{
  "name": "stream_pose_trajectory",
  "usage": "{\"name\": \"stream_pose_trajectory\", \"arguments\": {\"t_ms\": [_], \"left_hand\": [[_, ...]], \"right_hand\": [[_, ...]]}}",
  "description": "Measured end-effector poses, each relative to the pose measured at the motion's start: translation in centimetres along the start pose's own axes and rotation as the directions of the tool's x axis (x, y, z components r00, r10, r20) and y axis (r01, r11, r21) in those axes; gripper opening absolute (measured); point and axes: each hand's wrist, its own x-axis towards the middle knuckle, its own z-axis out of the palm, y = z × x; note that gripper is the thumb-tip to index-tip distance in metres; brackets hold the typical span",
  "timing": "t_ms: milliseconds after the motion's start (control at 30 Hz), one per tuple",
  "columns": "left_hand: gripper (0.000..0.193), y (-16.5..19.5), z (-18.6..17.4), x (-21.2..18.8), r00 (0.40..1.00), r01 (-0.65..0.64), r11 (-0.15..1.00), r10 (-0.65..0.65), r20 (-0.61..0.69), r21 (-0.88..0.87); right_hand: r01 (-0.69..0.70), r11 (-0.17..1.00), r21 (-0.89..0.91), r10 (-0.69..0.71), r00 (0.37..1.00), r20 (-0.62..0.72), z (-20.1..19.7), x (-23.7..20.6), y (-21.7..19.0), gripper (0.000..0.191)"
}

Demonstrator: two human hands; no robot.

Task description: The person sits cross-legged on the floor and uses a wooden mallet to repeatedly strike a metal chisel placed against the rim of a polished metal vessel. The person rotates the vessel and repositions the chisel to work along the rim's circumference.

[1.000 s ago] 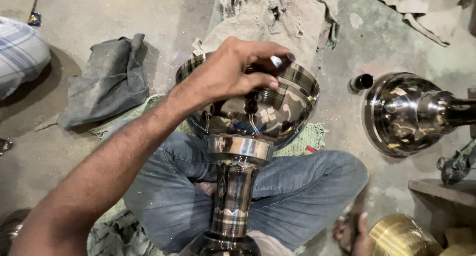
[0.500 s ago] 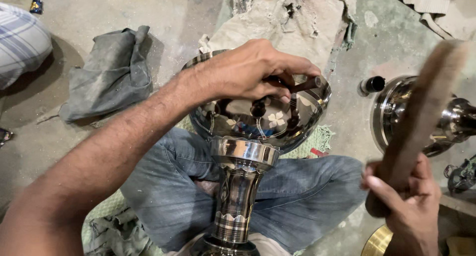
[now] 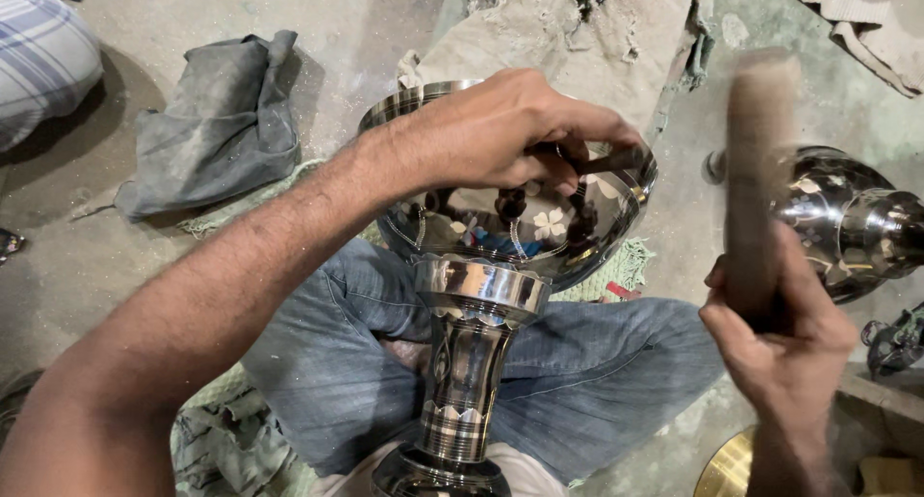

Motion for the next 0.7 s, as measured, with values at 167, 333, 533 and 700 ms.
{"name": "stream_pose_trajectory", "arguments": {"t_ms": [167,333,533,700], "left_hand": [[0.054,-0.4,0.5,-0.1,0.999,0.043,0.999,-0.042,-0.017,0.033],[0.052,-0.5,0.8,-0.3,0.999,0.031,0.999,-0.030,-0.038,0.024],[0.053,-0.5,1.0,-0.9,0.996,0.064,0.997,-0.062,-0.060,0.033],[0.051,-0.3,1.4,-1.1,0.986,0.161,0.986,-0.159,-0.053,0.035]], "right_hand": [[0.196,0.893,-0.406,-0.166,0.980,0.109,-0.6,1.0,-0.4,0.074],[0.105,0.947,-0.303,-0.089,0.994,0.067,-1.1,2.0,-0.6,0.072],[0.157,0.956,-0.247,-0.135,0.985,0.106,-1.7,2.4,0.0,0.070],[0.148,0.977,-0.153,-0.121,0.977,0.175,-1.8,2.3,-0.8,0.047]]}}
